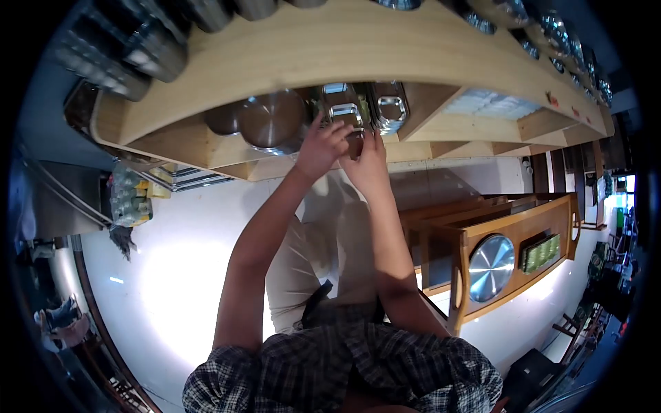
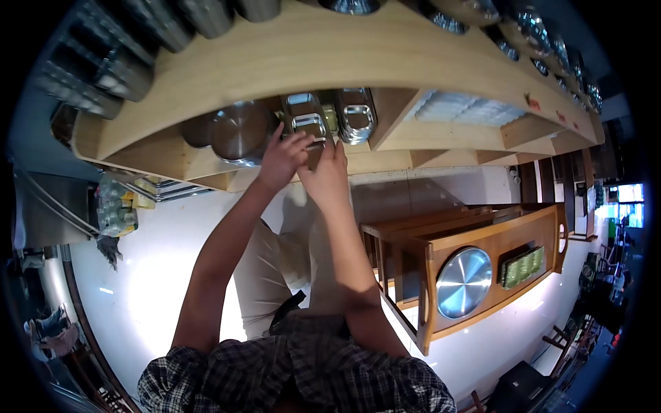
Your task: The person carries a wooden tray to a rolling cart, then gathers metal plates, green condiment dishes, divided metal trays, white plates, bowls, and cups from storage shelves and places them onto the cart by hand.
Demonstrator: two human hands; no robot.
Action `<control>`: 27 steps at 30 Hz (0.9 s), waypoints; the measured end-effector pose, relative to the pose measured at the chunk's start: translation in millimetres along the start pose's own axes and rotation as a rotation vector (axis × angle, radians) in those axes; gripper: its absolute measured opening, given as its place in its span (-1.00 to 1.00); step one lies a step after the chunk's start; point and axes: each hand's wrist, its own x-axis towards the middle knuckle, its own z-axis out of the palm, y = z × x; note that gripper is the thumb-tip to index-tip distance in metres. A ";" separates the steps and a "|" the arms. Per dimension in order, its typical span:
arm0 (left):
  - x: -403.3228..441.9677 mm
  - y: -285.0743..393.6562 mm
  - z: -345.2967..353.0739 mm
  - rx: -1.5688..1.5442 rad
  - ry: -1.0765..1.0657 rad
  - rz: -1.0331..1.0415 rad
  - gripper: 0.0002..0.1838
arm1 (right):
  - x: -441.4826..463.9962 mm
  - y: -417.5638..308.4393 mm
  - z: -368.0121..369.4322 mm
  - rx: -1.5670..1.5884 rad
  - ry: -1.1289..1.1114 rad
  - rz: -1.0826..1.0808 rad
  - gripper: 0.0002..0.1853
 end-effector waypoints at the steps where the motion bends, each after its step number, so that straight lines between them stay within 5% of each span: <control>1: -1.9 4.7 -11.2 -0.009 0.029 0.031 -0.91 | -6.1 -11.3 -3.4 0.034 0.058 -0.045 -0.10; 5: -5.2 28.8 -60.9 -0.050 0.012 0.061 -0.91 | -22.8 -45.2 -45.0 -0.010 -0.272 0.036 0.00; 8: 11.2 54.7 -116.6 -0.017 -0.035 0.100 -0.86 | -53.0 -76.6 -66.0 -0.241 -0.067 -0.006 -0.12; 13: 30.4 110.2 -206.9 -0.096 -0.196 0.145 -0.84 | -105.5 -119.5 -137.4 -0.224 -0.117 -0.026 -0.14; 23: 48.3 217.5 -346.4 -0.169 -0.067 0.200 -0.83 | -228.4 -185.4 -263.8 -0.211 -0.107 -0.114 -0.10; 25: 42.7 230.9 -361.9 -0.235 -0.284 0.234 -0.71 | -250.0 -183.4 -274.5 -0.180 -0.094 -0.171 -0.11; 27: 34.8 246.6 -375.7 -0.265 -0.254 0.225 -0.63 | -280.0 -186.0 -292.6 -0.220 -0.121 -0.189 -0.07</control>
